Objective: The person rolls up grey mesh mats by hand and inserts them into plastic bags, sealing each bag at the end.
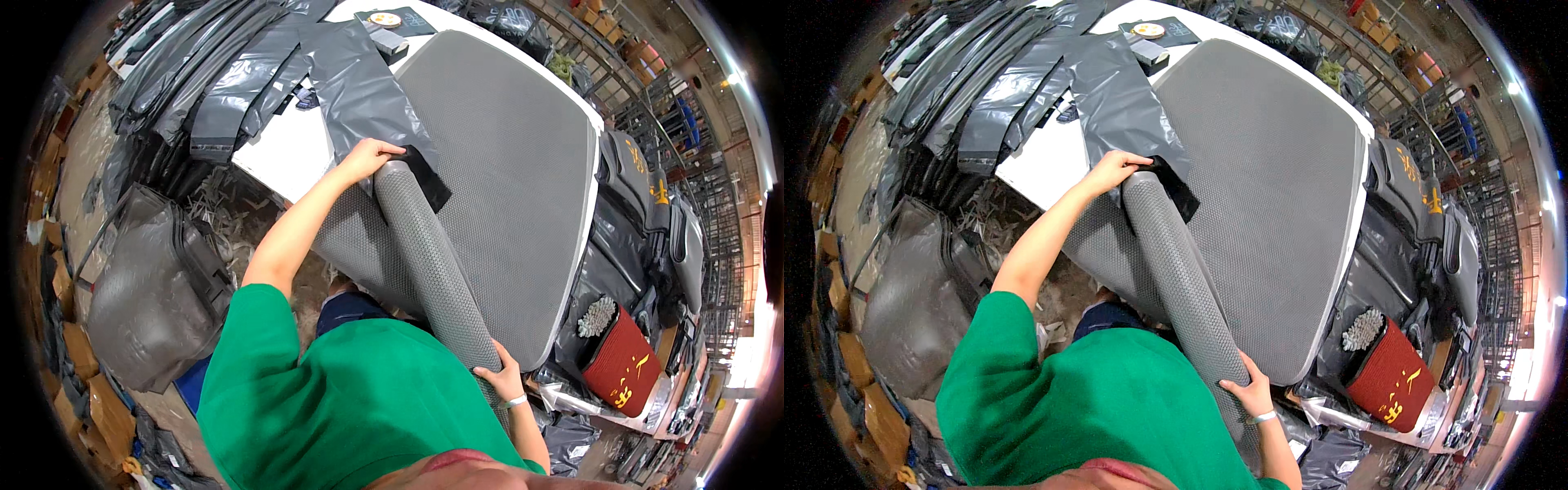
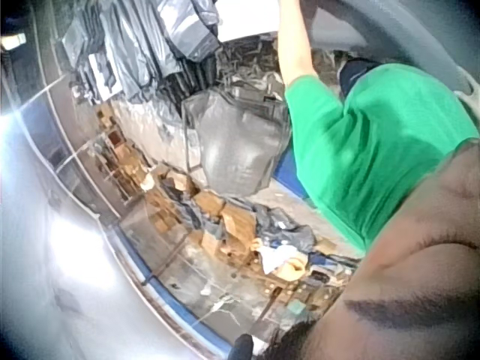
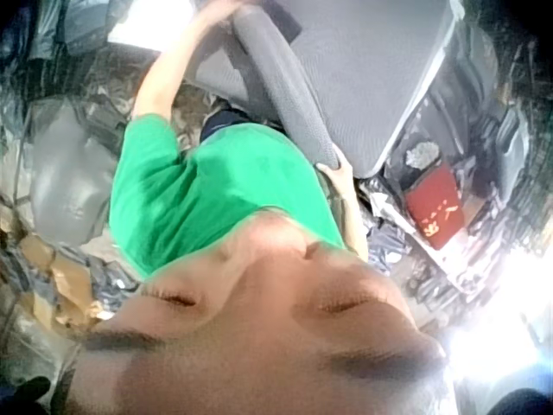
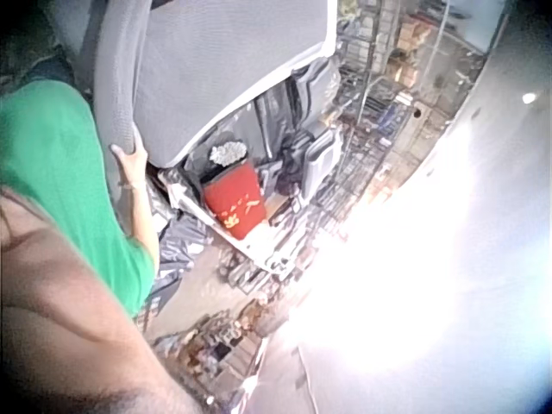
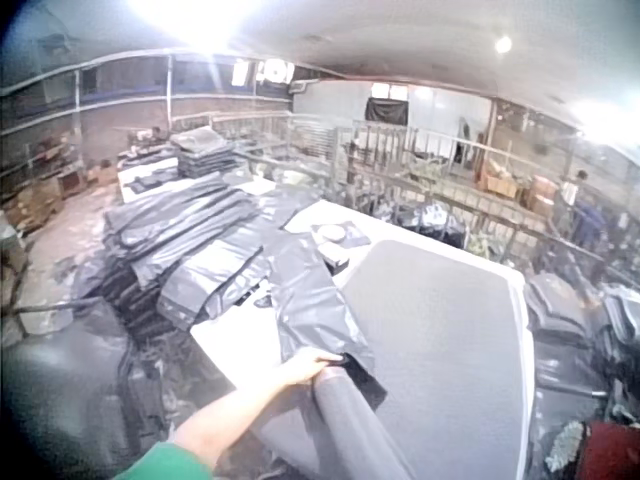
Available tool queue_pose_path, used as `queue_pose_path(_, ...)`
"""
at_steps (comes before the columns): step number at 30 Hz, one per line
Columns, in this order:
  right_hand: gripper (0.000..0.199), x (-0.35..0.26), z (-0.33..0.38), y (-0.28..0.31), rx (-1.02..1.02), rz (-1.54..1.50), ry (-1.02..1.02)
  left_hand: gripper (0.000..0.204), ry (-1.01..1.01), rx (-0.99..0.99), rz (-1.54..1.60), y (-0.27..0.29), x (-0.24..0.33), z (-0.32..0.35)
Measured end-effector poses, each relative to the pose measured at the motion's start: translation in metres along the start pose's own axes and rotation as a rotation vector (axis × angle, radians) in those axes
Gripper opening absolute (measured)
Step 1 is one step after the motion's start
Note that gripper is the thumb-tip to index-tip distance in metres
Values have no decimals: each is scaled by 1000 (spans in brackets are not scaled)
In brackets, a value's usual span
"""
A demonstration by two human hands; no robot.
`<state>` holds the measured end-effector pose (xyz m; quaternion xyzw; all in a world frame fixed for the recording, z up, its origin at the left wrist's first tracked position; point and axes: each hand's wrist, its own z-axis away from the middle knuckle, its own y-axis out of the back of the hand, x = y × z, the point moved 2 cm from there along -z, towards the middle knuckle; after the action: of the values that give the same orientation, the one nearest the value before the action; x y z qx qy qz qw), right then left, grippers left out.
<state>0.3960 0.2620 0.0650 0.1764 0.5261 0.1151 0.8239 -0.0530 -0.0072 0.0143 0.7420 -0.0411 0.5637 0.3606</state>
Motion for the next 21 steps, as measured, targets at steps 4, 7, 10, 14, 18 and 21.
queue_pose_path(4,71,-8,-23,5,-107,-119,-8,27,-693,-14,-902,-31,78,39)
queue_pose_path(7,70,-38,-40,0,-169,-355,-146,30,-727,181,-622,-52,94,82)
queue_pose_path(10,68,-53,-51,-3,-213,-470,-162,59,-159,696,-632,-38,49,100)
queue_pose_path(14,67,-71,-66,-7,-321,-581,-209,83,524,527,326,-54,-32,111)
queue_pose_path(18,65,-88,-84,-6,-349,-556,-214,47,776,348,1124,-27,-47,112)
queue_pose_path(21,65,-100,-91,-10,-361,-528,-227,24,734,172,1290,-19,-46,119)
